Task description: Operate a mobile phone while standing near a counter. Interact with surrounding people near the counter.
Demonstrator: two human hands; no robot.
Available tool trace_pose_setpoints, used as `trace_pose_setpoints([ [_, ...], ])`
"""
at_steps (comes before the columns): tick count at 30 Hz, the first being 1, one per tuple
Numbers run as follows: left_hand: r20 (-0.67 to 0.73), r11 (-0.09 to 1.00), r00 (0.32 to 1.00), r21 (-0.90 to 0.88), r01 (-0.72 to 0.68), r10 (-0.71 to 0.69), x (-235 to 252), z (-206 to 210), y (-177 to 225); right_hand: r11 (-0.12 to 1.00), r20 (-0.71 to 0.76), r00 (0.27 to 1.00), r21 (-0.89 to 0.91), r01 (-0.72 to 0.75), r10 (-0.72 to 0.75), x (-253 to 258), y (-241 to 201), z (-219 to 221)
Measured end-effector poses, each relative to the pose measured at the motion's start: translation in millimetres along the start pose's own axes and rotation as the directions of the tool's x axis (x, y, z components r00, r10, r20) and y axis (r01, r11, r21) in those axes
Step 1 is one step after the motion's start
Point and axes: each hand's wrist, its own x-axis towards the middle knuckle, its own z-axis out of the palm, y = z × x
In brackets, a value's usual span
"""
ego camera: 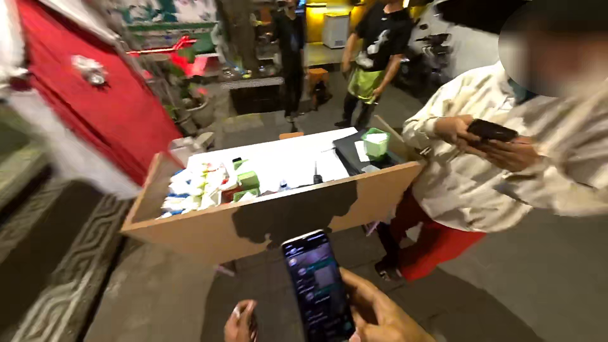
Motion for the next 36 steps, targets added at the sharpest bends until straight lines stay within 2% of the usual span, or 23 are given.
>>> trace_pose_setpoints([
  [2, 0.06, 0.954, 0.97, -0.207, -0.218, 0.235, 3.1, 20.9, 71.0, 0.998, -0.007, 0.998, 0.029, -0.06, 0.06, 4.9, 9.9, -0.6],
  [4, 0.154, 0.901, 0.911, -0.279, -0.332, 0.383, -3.6, 30.1, 127.8, 0.992, 0.013, 0.993, 0.049, -0.119, 0.119, 9.7, 20.1, 1.6],
  [7, 0.183, 0.826, 0.815, -0.263, -0.499, 0.55, -14.8, 30.4, 175.0, 0.978, 0.076, 0.977, 0.058, -0.203, 0.198, 22.5, 30.9, 0.7],
  [9, 0.115, 0.8, 0.796, -0.181, -0.572, 0.595, -26.6, 24.0, 188.4, 0.968, 0.124, 0.964, 0.055, -0.243, 0.235, 32.5, 36.1, 0.6],
  [15, -0.114, 0.804, 0.797, 0.031, -0.594, 0.594, -56.3, 8.6, 202.0, 0.944, 0.204, 0.927, 0.038, -0.328, 0.314, 51.2, 47.0, 4.3],
  [21, -0.215, 0.835, 0.806, 0.143, -0.532, 0.551, -60.7, 3.1, 194.7, 0.927, 0.235, 0.903, 0.019, -0.375, 0.361, 51.1, 58.5, 9.2],
  [27, -0.176, 0.855, 0.837, 0.082, -0.512, 0.518, -65.2, -8.1, 172.1, 0.91, 0.201, 0.895, 0.035, -0.414, 0.399, 37.5, 73.1, 16.0],
  [36, -0.031, 0.83, 0.829, 0.021, -0.557, 0.558, -79.7, -19.4, 149.2, 0.902, 0.147, 0.9, 0.081, -0.423, 0.409, 11.2, 81.0, 25.1],
])
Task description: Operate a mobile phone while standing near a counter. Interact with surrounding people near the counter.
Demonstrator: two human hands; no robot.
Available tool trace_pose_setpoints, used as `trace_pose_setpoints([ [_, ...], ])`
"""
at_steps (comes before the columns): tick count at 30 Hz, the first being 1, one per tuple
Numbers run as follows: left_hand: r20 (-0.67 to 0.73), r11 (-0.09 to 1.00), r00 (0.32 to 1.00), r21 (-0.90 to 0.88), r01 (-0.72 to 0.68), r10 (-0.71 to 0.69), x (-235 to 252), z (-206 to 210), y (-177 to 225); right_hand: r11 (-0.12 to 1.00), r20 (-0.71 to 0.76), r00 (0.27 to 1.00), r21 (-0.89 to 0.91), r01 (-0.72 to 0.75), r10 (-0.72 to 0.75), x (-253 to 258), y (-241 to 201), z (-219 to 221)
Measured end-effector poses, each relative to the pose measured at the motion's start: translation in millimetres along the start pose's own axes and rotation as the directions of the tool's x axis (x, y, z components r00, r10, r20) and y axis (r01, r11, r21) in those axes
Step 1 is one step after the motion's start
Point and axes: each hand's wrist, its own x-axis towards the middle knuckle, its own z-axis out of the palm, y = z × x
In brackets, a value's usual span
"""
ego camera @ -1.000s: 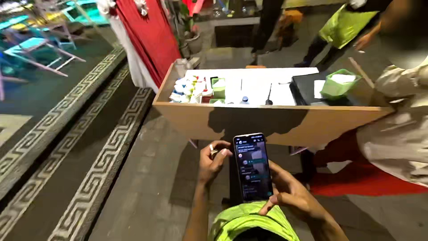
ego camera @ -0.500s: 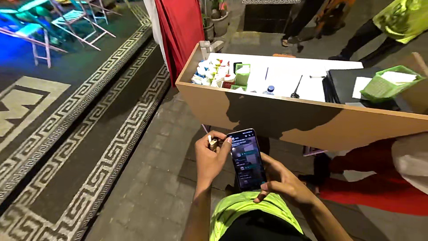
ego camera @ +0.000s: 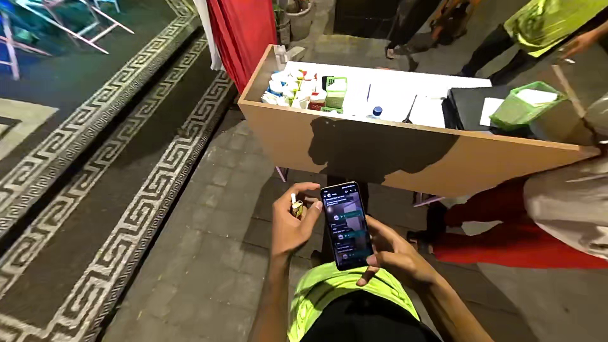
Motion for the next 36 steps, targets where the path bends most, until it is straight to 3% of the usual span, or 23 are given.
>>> trace_pose_setpoints([
  [7, 0.109, 0.998, 0.993, -0.055, 0.039, -0.033, -9.3, 12.7, -10.3, 1.0, -0.054, 0.999, 0.02, -0.007, 0.008, -20.0, 8.5, -1.4],
  [11, 0.201, 1.0, 0.98, -0.021, -0.009, 0.013, -11.6, 24.0, -19.6, 0.999, -0.132, 0.991, 0.044, -0.002, 0.007, -35.7, 14.0, -0.7],
  [18, 0.303, 0.996, 0.949, 0.008, 0.084, -0.083, -11.7, 41.6, -24.2, 0.998, -0.229, 0.973, 0.064, 0.026, -0.01, -56.2, 17.3, 0.7],
  [36, 0.338, 0.99, 0.931, 0.086, 0.111, -0.134, -8.8, 73.2, -21.9, 0.992, -0.282, 0.958, 0.092, 0.087, -0.058, -66.9, 16.8, -7.0],
])
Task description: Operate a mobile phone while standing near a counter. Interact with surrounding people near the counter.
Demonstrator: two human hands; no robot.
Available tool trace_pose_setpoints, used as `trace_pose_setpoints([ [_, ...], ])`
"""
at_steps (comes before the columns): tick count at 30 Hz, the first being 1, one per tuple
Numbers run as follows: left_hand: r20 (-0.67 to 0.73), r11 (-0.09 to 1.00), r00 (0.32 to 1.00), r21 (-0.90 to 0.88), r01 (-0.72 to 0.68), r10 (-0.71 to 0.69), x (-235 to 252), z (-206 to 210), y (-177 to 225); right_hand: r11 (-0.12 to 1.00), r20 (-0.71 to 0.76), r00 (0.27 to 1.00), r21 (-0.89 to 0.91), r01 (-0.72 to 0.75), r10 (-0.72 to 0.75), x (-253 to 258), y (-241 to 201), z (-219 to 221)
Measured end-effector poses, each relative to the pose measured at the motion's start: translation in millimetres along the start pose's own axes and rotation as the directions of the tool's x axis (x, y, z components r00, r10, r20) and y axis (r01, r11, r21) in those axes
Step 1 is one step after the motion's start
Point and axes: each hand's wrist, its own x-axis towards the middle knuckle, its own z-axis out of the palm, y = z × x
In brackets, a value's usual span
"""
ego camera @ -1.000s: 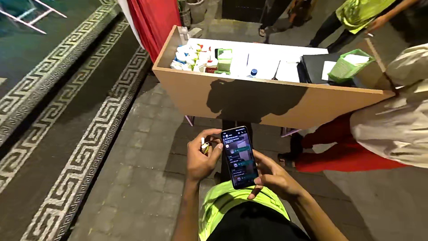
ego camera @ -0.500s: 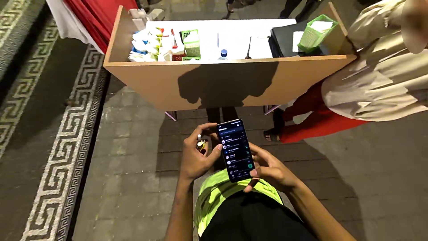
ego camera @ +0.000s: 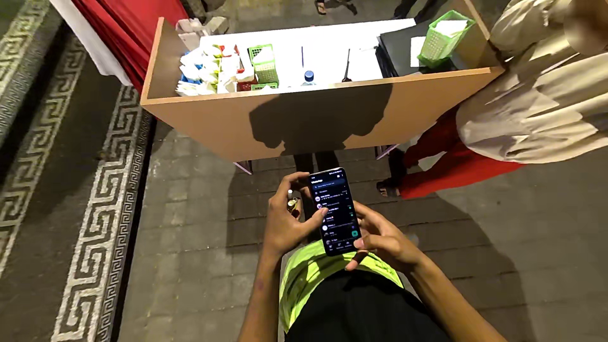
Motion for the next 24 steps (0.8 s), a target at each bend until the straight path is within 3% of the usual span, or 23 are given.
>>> trace_pose_setpoints([
  [10, 0.018, 0.998, 1.0, 0.056, 0.018, -0.019, -0.7, 6.2, 5.6, 1.0, -0.008, 1.0, 0.023, -0.002, 0.002, -0.6, -2.1, -6.0],
  [24, -0.079, 0.996, 0.996, 0.083, -0.025, 0.032, -2.5, 13.7, 8.1, 1.0, 0.011, 1.0, 0.002, -0.002, 0.002, -1.4, -5.3, -5.7],
])
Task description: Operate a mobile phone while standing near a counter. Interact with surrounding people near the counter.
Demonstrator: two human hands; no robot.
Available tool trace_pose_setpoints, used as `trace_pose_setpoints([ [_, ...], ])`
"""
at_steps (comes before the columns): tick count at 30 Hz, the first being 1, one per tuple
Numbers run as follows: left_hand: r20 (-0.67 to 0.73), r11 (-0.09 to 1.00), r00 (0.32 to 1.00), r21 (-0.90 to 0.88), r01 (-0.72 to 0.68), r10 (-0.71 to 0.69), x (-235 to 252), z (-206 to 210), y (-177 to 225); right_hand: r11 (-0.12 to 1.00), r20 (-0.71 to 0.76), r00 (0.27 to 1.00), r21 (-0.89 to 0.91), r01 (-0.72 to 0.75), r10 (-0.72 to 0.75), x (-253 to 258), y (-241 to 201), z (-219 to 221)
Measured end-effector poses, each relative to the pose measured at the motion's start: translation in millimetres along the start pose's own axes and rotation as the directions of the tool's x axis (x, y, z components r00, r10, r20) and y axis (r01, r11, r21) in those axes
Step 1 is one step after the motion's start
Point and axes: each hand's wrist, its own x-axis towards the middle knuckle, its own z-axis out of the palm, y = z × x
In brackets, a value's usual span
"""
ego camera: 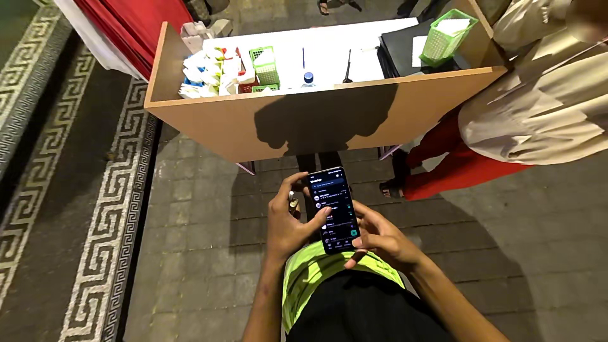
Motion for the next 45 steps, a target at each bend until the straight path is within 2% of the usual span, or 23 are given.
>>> trace_pose_setpoints([
  [8, 0.044, 0.975, 0.999, -0.223, 0.009, 0.001, -2.7, -13.4, -11.1, 1.0, 0.022, 1.0, 0.022, 0.004, -0.005, -2.7, 1.9, -0.4],
  [11, 0.03, 0.976, 0.996, -0.202, 0.086, -0.082, -10.4, -28.7, -63.7, 0.999, 0.041, 0.999, 0.034, 0.009, -0.011, -4.7, -0.6, 0.1],
  [13, -0.019, 0.965, 0.967, -0.072, 0.254, -0.256, -31.5, -41.8, -127.3, 0.999, 0.04, 0.999, 0.042, 0.012, -0.014, -6.5, -1.8, 0.3],
  [14, -0.051, 0.916, 0.915, -0.055, 0.397, -0.399, -48.9, -47.6, -160.0, 0.999, 0.04, 0.999, 0.05, 0.016, -0.018, -7.1, -2.2, 0.2],
  [15, -0.07, 0.827, 0.825, -0.1, 0.554, -0.561, -70.7, -53.1, -189.5, 0.998, 0.042, 0.999, 0.055, 0.021, -0.023, -7.8, -2.4, 0.1],
  [17, -0.117, 0.575, 0.564, -0.203, 0.792, -0.818, -124.8, -60.6, -237.5, 0.997, 0.046, 0.998, 0.066, 0.034, -0.037, -8.6, -2.8, 0.1],
  [18, -0.167, 0.475, 0.448, -0.188, 0.86, -0.878, -155.6, -63.1, -256.6, 0.997, 0.047, 0.998, 0.065, 0.037, -0.041, -8.4, -2.9, -0.2],
  [20, -0.236, 0.315, 0.28, -0.126, 0.941, -0.93, -220.4, -64.1, -283.6, 0.997, 0.045, 0.998, 0.065, 0.039, -0.042, -8.9, -2.9, -0.5],
  [22, -0.237, 0.147, 0.13, -0.056, 0.987, -0.963, -279.8, -59.9, -296.7, 0.997, 0.042, 0.998, 0.07, 0.039, -0.042, -9.0, -3.1, -1.1],
  [23, -0.228, 0.083, 0.08, -0.003, 0.997, -0.97, -304.1, -57.9, -297.2, 0.997, 0.038, 0.998, 0.071, 0.041, -0.044, -8.6, -3.4, -1.2],
  [25, -0.218, 0.008, 0.031, 0.102, 0.995, -0.975, -346.7, -54.4, -297.5, 0.996, 0.035, 0.998, 0.076, 0.044, -0.047, -6.9, -3.7, -0.9],
  [29, -0.235, -0.039, -0.002, 0.152, 0.988, -0.972, -384.2, -48.5, -290.3, 0.995, 0.036, 0.998, 0.086, 0.043, -0.046, -3.3, -5.5, -0.5],
  [31, -0.256, -0.045, -0.008, 0.139, 0.989, -0.967, -387.9, -48.8, -292.2, 0.996, 0.04, 0.998, 0.075, 0.041, -0.044, -1.9, -6.0, 0.0],
  [33, -0.282, -0.021, 0.014, 0.119, 0.993, -0.959, -380.9, -50.0, -298.6, 0.998, 0.037, 0.998, 0.051, 0.04, -0.042, -0.1, -7.4, 1.9],
  [37, -0.297, 0.095, 0.118, 0.092, 0.991, -0.948, -347.3, -55.2, -305.3, 0.999, 0.013, 0.999, 0.006, 0.05, -0.05, 2.0, -9.3, 7.3],
  [40, -0.3, 0.164, 0.201, 0.143, 0.976, -0.933, -312.3, -55.7, -302.9, 0.998, -0.013, 0.998, -0.026, 0.055, -0.056, 2.7, -8.9, 11.3],
  [45, -0.227, 0.382, 0.422, 0.198, 0.903, -0.878, -252.8, -48.2, -289.5, 0.997, -0.065, 0.997, -0.063, 0.048, -0.052, 1.4, -8.2, 14.8],
])
